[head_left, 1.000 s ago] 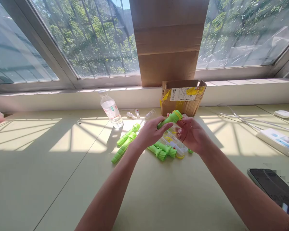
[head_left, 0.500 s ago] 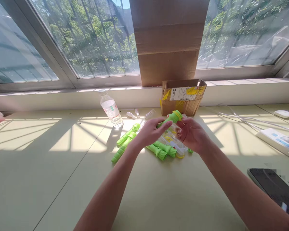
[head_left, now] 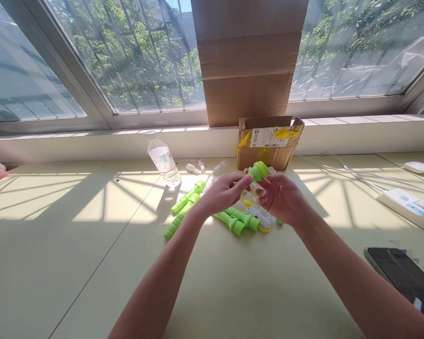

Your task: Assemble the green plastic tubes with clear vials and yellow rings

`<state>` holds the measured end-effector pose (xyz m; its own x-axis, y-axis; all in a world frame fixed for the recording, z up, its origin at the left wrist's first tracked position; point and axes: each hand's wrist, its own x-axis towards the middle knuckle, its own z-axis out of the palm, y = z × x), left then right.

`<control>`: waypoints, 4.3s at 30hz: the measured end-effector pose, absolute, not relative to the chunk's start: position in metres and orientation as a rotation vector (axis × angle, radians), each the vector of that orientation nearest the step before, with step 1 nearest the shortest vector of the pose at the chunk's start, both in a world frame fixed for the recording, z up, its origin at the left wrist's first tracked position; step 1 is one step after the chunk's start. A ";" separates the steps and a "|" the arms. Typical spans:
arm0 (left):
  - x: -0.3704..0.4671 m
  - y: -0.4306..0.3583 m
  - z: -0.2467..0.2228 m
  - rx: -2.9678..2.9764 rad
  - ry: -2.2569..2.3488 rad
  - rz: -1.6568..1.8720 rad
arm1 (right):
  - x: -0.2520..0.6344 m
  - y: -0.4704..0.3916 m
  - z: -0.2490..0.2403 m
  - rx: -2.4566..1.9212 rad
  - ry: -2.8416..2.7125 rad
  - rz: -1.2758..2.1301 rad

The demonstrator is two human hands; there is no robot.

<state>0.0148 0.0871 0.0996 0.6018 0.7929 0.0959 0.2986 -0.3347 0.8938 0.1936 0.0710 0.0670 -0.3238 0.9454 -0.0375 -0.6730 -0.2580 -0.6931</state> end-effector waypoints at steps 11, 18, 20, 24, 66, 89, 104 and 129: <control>0.018 0.094 0.092 1.950 0.956 1.002 | 0.197 0.069 0.073 -0.509 -0.676 1.784; 0.020 0.094 0.089 1.979 0.967 0.997 | 0.197 0.072 0.068 -0.540 -0.633 1.772; 0.021 0.093 0.090 1.966 0.964 0.981 | 0.197 0.072 0.068 -0.541 -0.625 1.776; 0.021 0.090 0.093 1.915 0.939 0.950 | 0.197 0.072 0.068 -0.542 -0.623 1.780; 0.018 0.090 0.098 1.908 0.957 0.998 | 0.195 0.070 0.072 -0.583 -0.690 1.774; 0.009 0.082 0.117 1.873 0.792 0.659 | 0.194 0.068 0.073 -0.513 -0.759 1.787; 0.010 0.084 0.114 1.725 0.721 0.638 | 0.193 0.066 0.074 -0.516 -0.806 1.774; 0.015 0.089 0.102 1.793 0.860 0.830 | 0.193 0.070 0.068 -0.530 -0.732 1.747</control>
